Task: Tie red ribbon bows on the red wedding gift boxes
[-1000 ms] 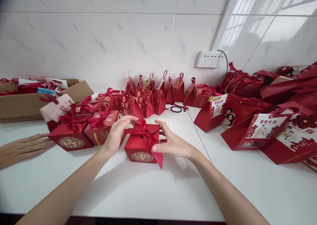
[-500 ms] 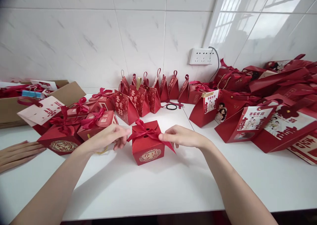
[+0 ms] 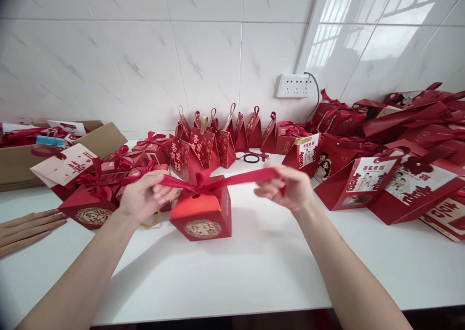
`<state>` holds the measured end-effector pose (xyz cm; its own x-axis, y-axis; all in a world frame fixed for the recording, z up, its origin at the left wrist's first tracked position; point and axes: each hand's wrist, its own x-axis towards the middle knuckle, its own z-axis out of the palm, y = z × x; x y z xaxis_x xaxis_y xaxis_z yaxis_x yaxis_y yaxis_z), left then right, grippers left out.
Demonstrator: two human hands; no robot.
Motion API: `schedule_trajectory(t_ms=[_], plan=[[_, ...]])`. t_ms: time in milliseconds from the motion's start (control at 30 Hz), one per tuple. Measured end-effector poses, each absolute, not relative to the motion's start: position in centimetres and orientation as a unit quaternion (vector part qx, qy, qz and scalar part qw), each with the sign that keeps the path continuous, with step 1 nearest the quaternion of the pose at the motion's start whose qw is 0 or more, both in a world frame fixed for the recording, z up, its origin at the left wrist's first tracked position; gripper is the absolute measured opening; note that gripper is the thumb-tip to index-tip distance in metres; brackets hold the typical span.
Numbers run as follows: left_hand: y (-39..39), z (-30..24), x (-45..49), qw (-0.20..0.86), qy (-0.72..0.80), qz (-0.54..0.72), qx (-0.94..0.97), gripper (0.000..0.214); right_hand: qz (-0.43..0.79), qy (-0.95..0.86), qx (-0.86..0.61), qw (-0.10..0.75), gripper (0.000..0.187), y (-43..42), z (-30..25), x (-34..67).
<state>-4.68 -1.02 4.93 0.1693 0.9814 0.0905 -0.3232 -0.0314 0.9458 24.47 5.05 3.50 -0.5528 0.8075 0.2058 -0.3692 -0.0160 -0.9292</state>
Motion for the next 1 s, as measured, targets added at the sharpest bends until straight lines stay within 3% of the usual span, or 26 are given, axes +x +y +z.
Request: schedule_trajectory(t_ms=[67,167,267,400,567,700,1000], plan=[[-1.1,5.5,-5.3,0.563,0.336,0.631,0.415,0.042,0.608,-0.506,-0.224,0.569,0.042,5.3,3.9,25.5],[-1.3,6.4,-6.6,0.468,0.356,0.721,0.367,0.042,0.497,-0.511,-0.271,0.647,0.043,5.4,4.6,26.8],[-1.4,7.7,-7.3,0.399,0.359,0.763,0.359,0.042,0.447,-0.549,-0.319,0.63,0.044,5.4,5.7,26.8],[-0.6,10.8,-6.0,0.405,0.317,0.77,0.379,0.039,0.495,-0.549,-0.303,0.602,0.042,5.5,9.1,24.4],[0.7,15.5,-2.0,0.363,0.361,0.639,0.574,0.03,0.531,-0.625,-0.23,0.523,0.037,4.9,15.5,19.5],[0.9,17.8,0.3,0.329,0.391,0.549,0.661,0.036,0.442,-0.739,-0.223,0.457,0.042,3.8,19.4,16.7],[0.4,17.1,0.5,0.286,0.376,0.562,0.679,0.033,0.374,-0.79,-0.202,0.442,0.031,3.0,19.8,15.9]])
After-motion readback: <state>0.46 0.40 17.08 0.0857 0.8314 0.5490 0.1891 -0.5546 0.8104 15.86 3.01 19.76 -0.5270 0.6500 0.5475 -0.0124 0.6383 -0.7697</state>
